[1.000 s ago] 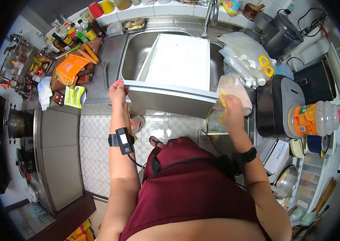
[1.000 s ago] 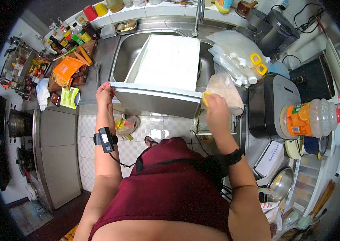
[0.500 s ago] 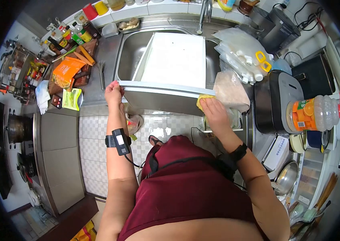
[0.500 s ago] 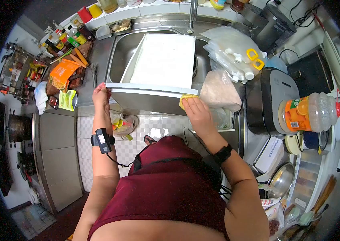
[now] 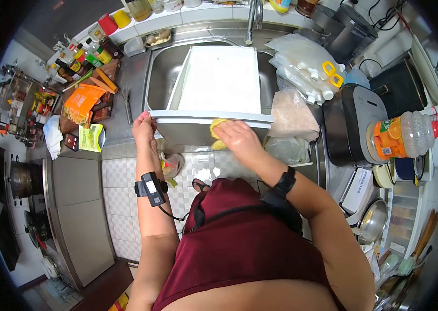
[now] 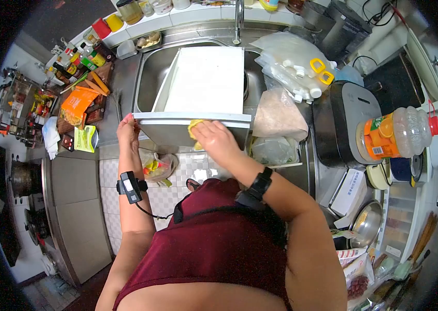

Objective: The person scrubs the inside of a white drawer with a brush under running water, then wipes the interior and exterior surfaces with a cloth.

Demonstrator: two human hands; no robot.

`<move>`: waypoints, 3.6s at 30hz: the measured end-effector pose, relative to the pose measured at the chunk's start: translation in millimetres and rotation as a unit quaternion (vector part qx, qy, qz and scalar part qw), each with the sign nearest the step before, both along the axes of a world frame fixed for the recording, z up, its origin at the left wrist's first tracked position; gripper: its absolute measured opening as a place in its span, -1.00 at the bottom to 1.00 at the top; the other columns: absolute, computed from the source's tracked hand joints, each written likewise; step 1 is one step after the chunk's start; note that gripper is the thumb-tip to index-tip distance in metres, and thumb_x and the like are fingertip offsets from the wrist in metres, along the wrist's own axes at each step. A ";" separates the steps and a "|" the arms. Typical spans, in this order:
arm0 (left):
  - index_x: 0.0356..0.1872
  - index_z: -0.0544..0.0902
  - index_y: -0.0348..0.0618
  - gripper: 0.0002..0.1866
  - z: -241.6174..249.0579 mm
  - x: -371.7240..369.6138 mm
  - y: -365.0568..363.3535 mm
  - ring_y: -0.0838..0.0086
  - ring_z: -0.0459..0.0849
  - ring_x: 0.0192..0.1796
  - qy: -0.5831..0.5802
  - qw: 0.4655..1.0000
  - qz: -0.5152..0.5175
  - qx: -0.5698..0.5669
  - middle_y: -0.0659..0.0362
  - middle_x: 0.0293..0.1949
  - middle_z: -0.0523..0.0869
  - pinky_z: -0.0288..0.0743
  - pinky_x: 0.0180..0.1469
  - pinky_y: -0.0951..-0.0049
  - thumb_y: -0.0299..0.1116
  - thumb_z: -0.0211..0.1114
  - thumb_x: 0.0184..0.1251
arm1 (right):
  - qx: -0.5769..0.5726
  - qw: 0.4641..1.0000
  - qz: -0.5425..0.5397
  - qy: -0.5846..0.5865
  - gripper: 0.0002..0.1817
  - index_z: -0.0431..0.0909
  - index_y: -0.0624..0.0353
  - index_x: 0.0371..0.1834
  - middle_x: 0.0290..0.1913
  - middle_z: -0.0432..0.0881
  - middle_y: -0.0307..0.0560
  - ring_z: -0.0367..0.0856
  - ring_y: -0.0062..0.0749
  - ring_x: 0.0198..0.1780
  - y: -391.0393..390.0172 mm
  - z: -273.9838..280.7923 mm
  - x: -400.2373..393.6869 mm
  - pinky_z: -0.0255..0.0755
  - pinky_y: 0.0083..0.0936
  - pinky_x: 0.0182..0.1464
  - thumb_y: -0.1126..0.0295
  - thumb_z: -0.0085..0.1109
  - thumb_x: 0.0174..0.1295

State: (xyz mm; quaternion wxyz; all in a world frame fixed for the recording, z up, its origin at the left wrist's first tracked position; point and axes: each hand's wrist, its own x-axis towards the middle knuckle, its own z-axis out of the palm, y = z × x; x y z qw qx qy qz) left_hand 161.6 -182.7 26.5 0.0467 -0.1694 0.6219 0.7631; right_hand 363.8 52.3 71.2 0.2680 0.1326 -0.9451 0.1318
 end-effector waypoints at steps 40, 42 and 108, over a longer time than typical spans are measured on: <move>-0.27 0.63 -0.20 -0.83 28.9 19.1 -5.5 0.67 0.40 -0.56 -0.003 0.998 -0.052 0.021 0.24 -0.46 0.68 0.24 -0.51 0.65 -0.30 0.21 0.37 | 0.053 0.997 0.054 0.018 -0.62 0.56 0.34 -0.08 -0.10 0.59 0.00 0.55 -0.26 0.01 -63.8 4.9 -60.0 0.38 -0.39 0.11 0.46 0.09 -0.01; -0.34 0.69 -0.19 -0.65 35.8 19.5 -7.2 0.69 0.41 -0.49 -0.014 0.999 -0.036 -0.015 0.24 -0.49 0.67 0.24 -0.44 0.64 -0.13 0.11 0.44 | 0.060 0.995 0.067 0.033 -0.63 0.57 0.34 -0.09 -0.12 0.59 -0.01 0.55 -0.26 0.01 -82.7 0.6 -77.4 0.37 -0.40 0.13 0.44 0.09 0.01; -0.02 0.60 -0.16 -0.29 -7.2 19.4 -10.5 0.53 0.49 -0.20 -0.076 0.996 -0.030 0.027 0.25 -0.26 0.61 0.25 -0.10 0.47 0.30 -0.25 0.44 | 0.086 0.996 0.031 -0.018 -0.64 0.49 0.33 -0.01 -0.16 0.55 -0.05 0.53 -0.31 -0.04 -106.4 -5.6 -93.2 0.39 -0.46 0.00 0.46 0.03 0.09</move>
